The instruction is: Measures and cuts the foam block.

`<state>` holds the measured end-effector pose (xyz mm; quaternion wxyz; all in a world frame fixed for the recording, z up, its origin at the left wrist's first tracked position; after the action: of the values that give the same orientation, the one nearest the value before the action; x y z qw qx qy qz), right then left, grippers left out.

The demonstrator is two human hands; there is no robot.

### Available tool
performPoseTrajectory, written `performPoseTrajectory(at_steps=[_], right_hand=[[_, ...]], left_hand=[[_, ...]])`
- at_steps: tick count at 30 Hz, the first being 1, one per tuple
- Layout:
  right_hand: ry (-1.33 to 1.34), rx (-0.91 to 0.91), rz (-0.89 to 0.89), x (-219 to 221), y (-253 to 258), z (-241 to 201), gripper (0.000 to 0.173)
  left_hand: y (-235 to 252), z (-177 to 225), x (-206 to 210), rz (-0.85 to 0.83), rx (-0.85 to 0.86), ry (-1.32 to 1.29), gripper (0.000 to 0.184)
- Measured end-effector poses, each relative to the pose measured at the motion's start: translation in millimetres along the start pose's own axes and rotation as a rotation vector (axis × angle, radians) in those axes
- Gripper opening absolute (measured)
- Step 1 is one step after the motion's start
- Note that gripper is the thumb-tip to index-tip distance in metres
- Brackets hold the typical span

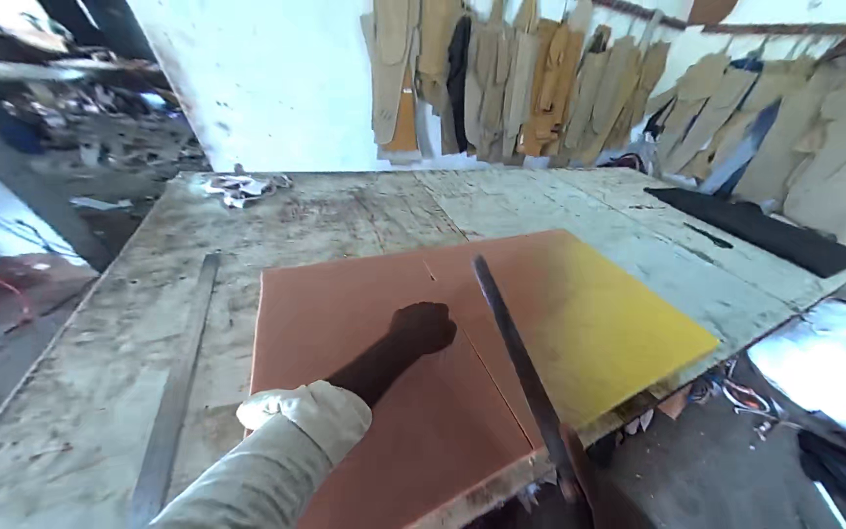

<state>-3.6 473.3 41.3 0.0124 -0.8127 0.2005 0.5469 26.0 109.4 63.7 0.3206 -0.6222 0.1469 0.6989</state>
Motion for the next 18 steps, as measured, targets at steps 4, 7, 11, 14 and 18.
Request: performPoseTrajectory(at_steps=[4,7,11,14,18], right_hand=[[-0.169,0.085,-0.263,12.3,190.5,-1.2,0.064],[-0.171,0.111,-0.354,29.3,277.0,-7.0,0.064],[-0.195,0.124,-0.388,37.4,323.6,-15.1,0.063],[-0.231,0.124,-0.418,35.2,339.5,-23.2,0.063],[-0.288,0.133,-0.465,38.1,367.3,-34.4,0.063]], left_hand=[[61.5,-48.3,36.4,0.188,-0.052,-0.063,0.071],[62.8,-50.3,48.2,0.213,-0.101,-0.062,0.075],[65.3,-49.5,48.8,0.196,-0.103,-0.082,0.076],[66.3,-48.3,48.8,0.174,-0.105,-0.077,0.076],[66.1,-46.9,46.9,0.137,-0.105,-0.105,0.078]])
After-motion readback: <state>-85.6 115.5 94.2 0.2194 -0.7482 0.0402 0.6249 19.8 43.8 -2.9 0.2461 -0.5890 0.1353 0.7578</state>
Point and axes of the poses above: each hand's wrist, its own y-axis towards the middle knuckle, its own x-axis out of the palm, z = x × y, the point moved 2 cm from there along y, towards the middle knuckle, and after that the axes turned 13 degrees about -x, right-handed, at the moved point
